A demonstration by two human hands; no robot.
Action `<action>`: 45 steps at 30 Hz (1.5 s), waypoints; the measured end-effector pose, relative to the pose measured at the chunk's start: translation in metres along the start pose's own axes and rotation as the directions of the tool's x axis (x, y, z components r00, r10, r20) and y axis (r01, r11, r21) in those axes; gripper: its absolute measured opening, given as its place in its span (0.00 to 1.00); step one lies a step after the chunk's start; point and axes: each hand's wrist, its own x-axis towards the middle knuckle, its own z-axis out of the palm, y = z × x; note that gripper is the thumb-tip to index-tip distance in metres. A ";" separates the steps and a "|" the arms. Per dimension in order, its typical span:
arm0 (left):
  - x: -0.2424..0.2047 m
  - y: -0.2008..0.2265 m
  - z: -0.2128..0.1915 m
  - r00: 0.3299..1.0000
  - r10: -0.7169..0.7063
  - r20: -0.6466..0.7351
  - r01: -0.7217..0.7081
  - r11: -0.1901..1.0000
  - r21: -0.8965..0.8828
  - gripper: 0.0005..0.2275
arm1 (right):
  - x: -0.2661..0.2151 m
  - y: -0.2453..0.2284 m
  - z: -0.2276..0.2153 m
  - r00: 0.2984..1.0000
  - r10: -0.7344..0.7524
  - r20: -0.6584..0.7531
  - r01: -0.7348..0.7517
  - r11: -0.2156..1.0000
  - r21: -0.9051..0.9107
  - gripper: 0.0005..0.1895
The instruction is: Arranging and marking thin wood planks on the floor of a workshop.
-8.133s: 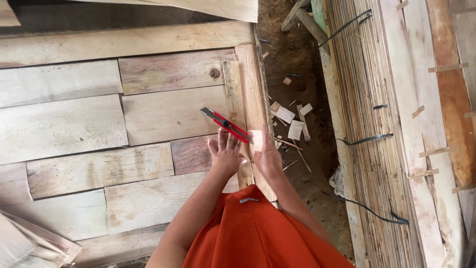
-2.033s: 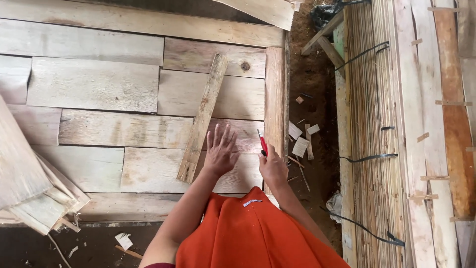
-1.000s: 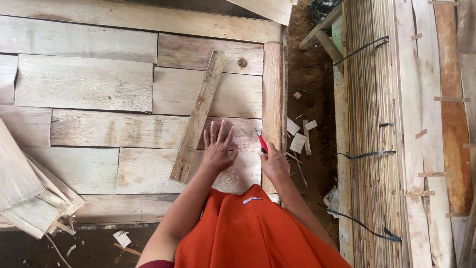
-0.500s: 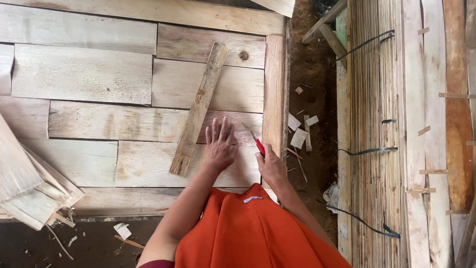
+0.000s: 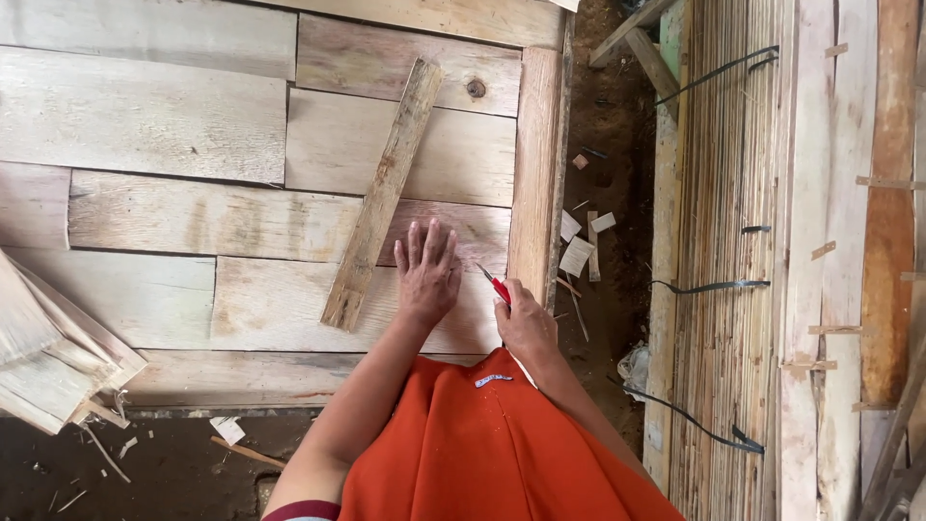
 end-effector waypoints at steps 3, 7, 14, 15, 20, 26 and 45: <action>0.000 -0.001 0.008 0.997 0.007 -0.074 -0.008 1.000 -0.014 0.30 | 0.004 0.009 0.001 0.997 0.004 0.074 0.004 0.993 -0.115 0.16; -0.009 0.002 0.003 0.991 0.037 -0.125 -0.039 0.999 -0.014 0.26 | 0.003 0.014 0.003 0.995 -0.027 0.092 0.042 0.985 -0.166 0.15; -0.044 -0.009 0.027 0.930 0.143 -0.340 -0.117 0.989 0.095 0.24 | 0.002 0.012 0.004 0.994 -0.079 0.075 0.094 0.970 -0.222 0.14; -0.049 -0.009 0.029 0.927 0.153 -0.342 -0.122 0.986 0.111 0.23 | 0.001 0.011 0.003 0.993 -0.075 0.096 0.095 0.968 -0.233 0.15; -0.058 -0.007 0.022 0.946 0.109 -0.306 -0.087 0.993 0.083 0.24 | 0.007 0.015 0.006 0.991 -0.064 0.120 0.092 0.966 -0.242 0.16; -0.060 -0.006 0.021 0.971 0.081 -0.226 -0.071 0.996 0.053 0.24 | 0.005 0.014 0.004 0.989 -0.062 0.132 0.093 0.964 -0.249 0.17; -0.044 -0.037 -0.004 0.878 -0.076 -0.472 0.176 0.970 0.170 0.23 | 0.000 -0.007 -0.013 0.989 -0.145 0.022 0.144 0.988 0.054 0.22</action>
